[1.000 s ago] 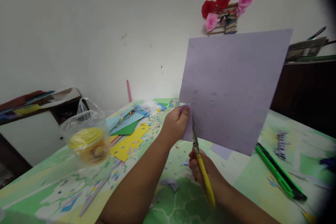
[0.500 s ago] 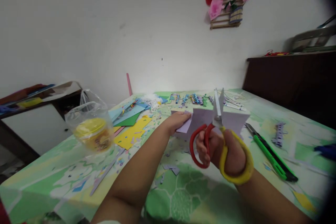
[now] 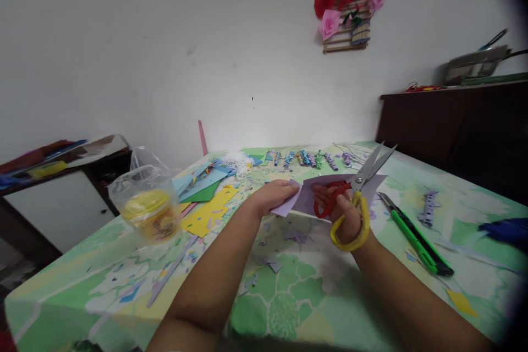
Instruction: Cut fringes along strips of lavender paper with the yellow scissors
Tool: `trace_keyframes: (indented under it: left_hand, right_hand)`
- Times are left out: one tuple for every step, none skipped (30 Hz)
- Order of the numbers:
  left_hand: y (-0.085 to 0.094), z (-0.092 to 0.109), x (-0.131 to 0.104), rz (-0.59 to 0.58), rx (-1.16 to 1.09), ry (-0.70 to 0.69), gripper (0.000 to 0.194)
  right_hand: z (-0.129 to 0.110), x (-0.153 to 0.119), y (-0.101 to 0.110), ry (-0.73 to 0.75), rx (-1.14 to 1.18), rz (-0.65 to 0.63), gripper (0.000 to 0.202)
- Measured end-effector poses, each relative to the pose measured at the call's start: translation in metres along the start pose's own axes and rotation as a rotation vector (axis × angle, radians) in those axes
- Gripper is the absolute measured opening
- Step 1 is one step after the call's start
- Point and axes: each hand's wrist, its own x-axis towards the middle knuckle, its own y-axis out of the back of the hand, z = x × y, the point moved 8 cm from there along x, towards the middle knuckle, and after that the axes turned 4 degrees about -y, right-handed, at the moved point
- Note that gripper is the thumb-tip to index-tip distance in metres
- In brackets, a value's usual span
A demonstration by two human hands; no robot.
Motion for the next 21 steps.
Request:
trace_keyframes:
  left_hand:
    - [0.000, 0.002, -0.002, -0.007, -0.010, -0.006, 0.016]
    - [0.000, 0.004, -0.004, -0.013, -0.023, -0.013, 0.015]
    - [0.000, 0.007, -0.007, -0.017, -0.041, -0.021, 0.015]
    - [0.001, 0.011, -0.010, -0.020, -0.063, -0.030, 0.015]
    - [0.001, 0.014, -0.012, -0.020, -0.089, -0.039, 0.015]
    - [0.002, 0.017, -0.015, -0.017, -0.119, -0.050, 0.015]
    - [0.003, 0.020, -0.017, -0.011, -0.151, -0.062, 0.015]
    - [0.003, 0.023, -0.019, -0.005, -0.182, -0.073, 0.016]
    - [0.003, 0.024, -0.019, -0.001, -0.212, -0.081, 0.016]
    - [0.002, 0.024, -0.020, -0.001, -0.238, -0.082, 0.015]
    - [-0.001, 0.021, -0.019, -0.004, -0.259, -0.077, 0.014]
    - [-0.005, 0.017, -0.018, -0.012, -0.276, -0.063, 0.013]
    - [-0.011, 0.011, -0.017, -0.027, -0.290, -0.041, 0.012]
    - [-0.018, 0.004, -0.016, -0.047, -0.300, -0.013, 0.012]
    - [-0.027, -0.004, -0.015, -0.075, -0.308, 0.024, 0.013]
    - [-0.036, -0.012, -0.015, -0.111, -0.317, 0.061, 0.015]
    - [-0.045, -0.019, -0.015, -0.149, -0.329, 0.092, 0.016]
    - [-0.053, -0.024, -0.016, -0.194, -0.340, 0.119, 0.017]
    - [-0.060, -0.027, -0.017, -0.241, -0.354, 0.141, 0.019]
    - [-0.065, -0.029, -0.019, -0.291, -0.368, 0.159, 0.023]
    - [-0.069, -0.029, -0.022, -0.342, -0.381, 0.175, 0.027]
  right_hand:
    - [-0.004, -0.003, -0.001, 0.043, -0.025, 0.008, 0.032]
    - [-0.009, -0.006, -0.003, 0.084, -0.052, 0.012, 0.032]
    - [-0.015, -0.009, -0.004, 0.120, -0.081, 0.015, 0.032]
    - [-0.021, -0.012, -0.006, 0.148, -0.112, 0.019, 0.033]
    - [-0.027, -0.014, -0.006, 0.173, -0.141, 0.026, 0.034]
    - [-0.033, -0.016, -0.005, 0.195, -0.169, 0.037, 0.035]
    - [-0.038, -0.016, -0.003, 0.216, -0.191, 0.051, 0.036]
    - [-0.043, -0.016, -0.001, 0.237, -0.205, 0.070, 0.037]
    - [-0.047, -0.015, 0.003, 0.258, -0.212, 0.089, 0.039]
    - [-0.049, -0.014, 0.007, 0.276, -0.213, 0.107, 0.040]
    - [-0.050, -0.012, 0.011, 0.290, -0.212, 0.125, 0.039]
    - [-0.050, -0.009, 0.014, 0.299, -0.211, 0.141, 0.038]
    - [-0.049, -0.008, 0.018, 0.304, -0.215, 0.156, 0.037]
    - [-0.048, -0.006, 0.021, 0.302, -0.223, 0.170, 0.035]
    - [-0.048, -0.006, 0.024, 0.299, -0.235, 0.184, 0.033]
    - [-0.048, -0.006, 0.027, 0.294, -0.250, 0.200, 0.032]
    - [-0.049, -0.007, 0.030, 0.289, -0.266, 0.219, 0.033]
    - [-0.050, -0.008, 0.033, 0.282, -0.281, 0.238, 0.034]
    - [-0.053, -0.009, 0.036, 0.274, -0.292, 0.258, 0.035]
    - [-0.055, -0.010, 0.039, 0.266, -0.295, 0.273, 0.037]
    - [-0.057, -0.010, 0.041, 0.255, -0.289, 0.282, 0.038]
